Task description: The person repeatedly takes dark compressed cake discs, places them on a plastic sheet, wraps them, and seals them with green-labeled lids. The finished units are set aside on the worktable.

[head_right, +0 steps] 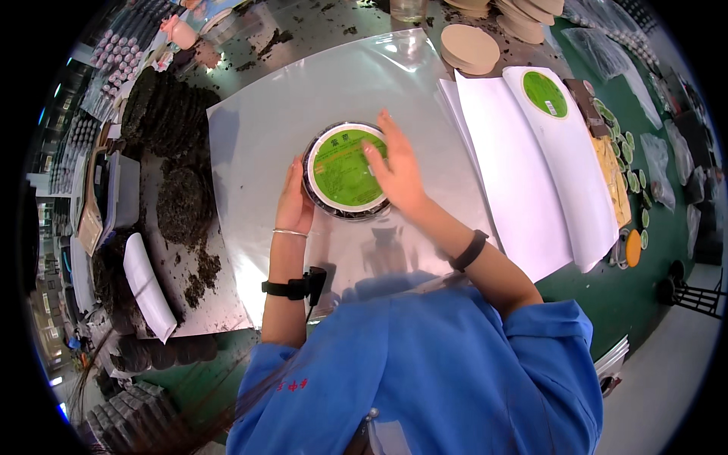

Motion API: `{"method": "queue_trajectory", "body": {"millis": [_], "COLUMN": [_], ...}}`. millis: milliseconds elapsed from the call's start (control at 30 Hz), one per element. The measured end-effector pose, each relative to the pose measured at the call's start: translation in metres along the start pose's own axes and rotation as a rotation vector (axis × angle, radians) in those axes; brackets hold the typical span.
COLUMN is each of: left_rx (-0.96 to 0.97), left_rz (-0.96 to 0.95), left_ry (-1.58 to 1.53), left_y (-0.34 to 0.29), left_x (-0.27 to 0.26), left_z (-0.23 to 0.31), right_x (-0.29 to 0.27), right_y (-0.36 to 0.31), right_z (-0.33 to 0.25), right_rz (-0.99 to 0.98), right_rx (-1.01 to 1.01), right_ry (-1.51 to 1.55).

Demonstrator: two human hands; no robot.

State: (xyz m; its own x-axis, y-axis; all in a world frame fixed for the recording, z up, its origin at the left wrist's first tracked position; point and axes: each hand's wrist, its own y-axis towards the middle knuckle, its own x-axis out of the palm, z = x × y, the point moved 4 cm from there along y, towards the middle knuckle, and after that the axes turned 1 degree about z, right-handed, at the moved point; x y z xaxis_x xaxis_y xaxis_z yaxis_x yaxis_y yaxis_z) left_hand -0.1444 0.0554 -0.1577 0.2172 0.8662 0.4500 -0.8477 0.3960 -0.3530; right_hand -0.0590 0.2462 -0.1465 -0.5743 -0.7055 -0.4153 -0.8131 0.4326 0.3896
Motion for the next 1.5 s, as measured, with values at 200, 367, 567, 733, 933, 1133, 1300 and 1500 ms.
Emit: {"method": "queue_trajectory", "body": {"millis": [200,367,567,733,933,1133,1300,1500], "left_rx": [-0.128,-0.100,0.416,0.672,0.980,1.071,0.603,0.206], "left_rz": [-0.158,-0.072,0.211,0.207,-0.091,-0.436,-0.401,-0.592], "left_ry": [-0.332,-0.277,0.378,0.563,1.041,1.443,1.094,0.832], "left_y": [-0.003,-0.014,-0.002,-0.030,-0.065,-0.083,-0.113,-0.180], "left_x": [-0.009,-0.015,-0.039,-0.044,0.014,0.032,0.050,0.091], "left_z": [-0.014,-0.023,-0.001,0.037,0.023,-0.016,0.036,0.074], "right_x": [-0.009,-0.042,-0.117,-0.223,-0.142,-0.121,-0.126,-0.078], "right_y": [0.008,0.019,0.040,0.043,-0.080,-0.097,-0.126,-0.004], "right_z": [0.024,-0.038,0.038,0.036,-0.007,0.017,0.013,-0.010], "right_rz": [0.007,-0.222,-0.051,0.188,-0.854,-0.930,-0.762,-0.367], "right_rx": [0.128,-0.111,0.266,0.094,-0.276,-0.400,-0.789,-0.361], "right_ry": [0.319,0.304,0.523,0.783,-0.168,-0.421,-0.356,-0.048]}}
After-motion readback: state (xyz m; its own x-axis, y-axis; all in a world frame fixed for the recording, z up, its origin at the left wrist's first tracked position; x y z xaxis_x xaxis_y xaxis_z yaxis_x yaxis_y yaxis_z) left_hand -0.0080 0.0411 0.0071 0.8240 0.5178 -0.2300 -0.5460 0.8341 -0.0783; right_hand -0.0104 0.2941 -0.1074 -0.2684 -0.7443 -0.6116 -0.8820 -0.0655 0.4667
